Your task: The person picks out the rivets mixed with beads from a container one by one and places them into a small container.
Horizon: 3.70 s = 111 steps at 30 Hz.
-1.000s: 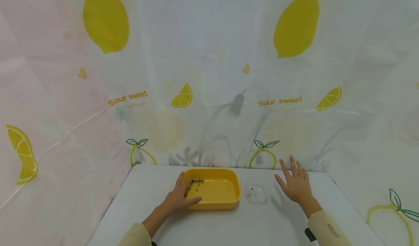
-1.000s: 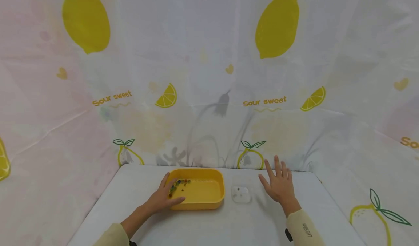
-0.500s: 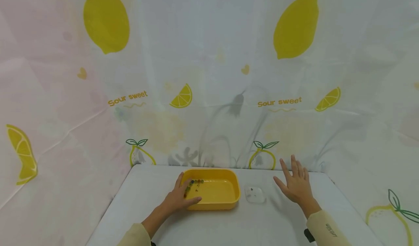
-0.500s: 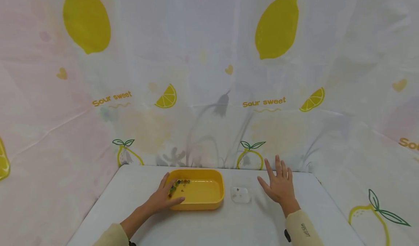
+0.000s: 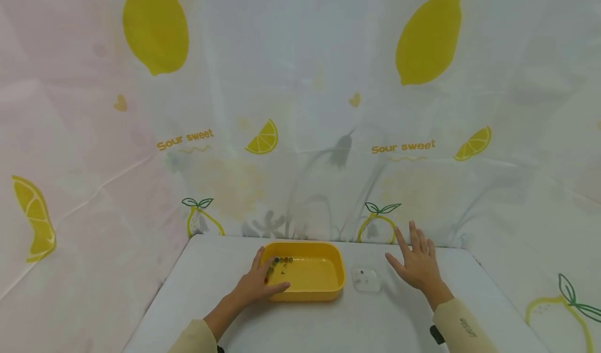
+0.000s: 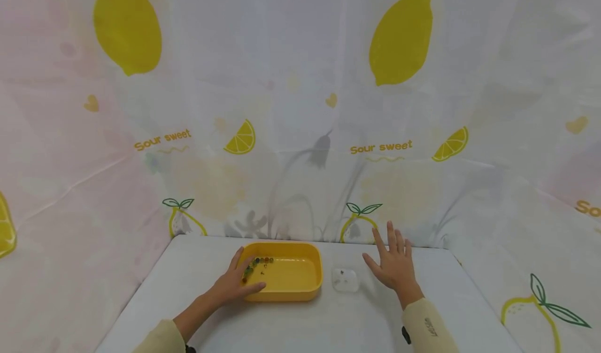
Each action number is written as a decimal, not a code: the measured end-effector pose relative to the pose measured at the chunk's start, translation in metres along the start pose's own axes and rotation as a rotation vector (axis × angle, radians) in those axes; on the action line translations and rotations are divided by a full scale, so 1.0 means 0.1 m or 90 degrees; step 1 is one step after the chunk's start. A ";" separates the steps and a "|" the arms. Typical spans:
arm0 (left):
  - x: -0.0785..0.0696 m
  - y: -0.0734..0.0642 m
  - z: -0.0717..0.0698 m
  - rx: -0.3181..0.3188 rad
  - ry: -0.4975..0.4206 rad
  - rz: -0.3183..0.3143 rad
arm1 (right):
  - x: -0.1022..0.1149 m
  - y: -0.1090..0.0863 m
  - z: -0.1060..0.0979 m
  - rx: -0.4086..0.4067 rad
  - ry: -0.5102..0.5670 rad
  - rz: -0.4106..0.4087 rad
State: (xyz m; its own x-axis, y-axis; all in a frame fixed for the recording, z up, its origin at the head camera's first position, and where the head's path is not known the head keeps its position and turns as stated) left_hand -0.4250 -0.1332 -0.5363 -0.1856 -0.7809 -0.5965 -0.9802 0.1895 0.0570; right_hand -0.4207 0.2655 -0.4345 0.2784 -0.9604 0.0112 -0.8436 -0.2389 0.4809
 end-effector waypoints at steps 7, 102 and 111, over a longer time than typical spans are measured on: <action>0.01 0.00 -0.03 -0.007 0.007 -0.009 | 0.29 0.08 0.13 0.020 -0.008 -0.029; -0.03 -0.02 0.01 0.016 0.034 0.001 | 2.23 0.40 0.85 0.122 0.073 -0.229; -0.05 -0.06 -0.02 0.026 0.020 -0.008 | 2.30 0.41 0.88 0.127 0.088 -0.235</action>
State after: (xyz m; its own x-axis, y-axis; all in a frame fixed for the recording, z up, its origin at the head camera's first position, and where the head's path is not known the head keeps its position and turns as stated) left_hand -0.4184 -0.1316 -0.5315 -0.1765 -0.8017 -0.5710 -0.9789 0.2037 0.0166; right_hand -0.4320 0.0220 -0.4894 0.6254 -0.7803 -0.0055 -0.7444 -0.5987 0.2959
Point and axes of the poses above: each hand's wrist, its own y-axis towards the middle knuckle, its own z-axis out of the palm, x = y × z, the point moved 10 cm from there along y, towards the middle knuckle, and after that the axes turned 3 degrees about -z, right-handed, at the moved point
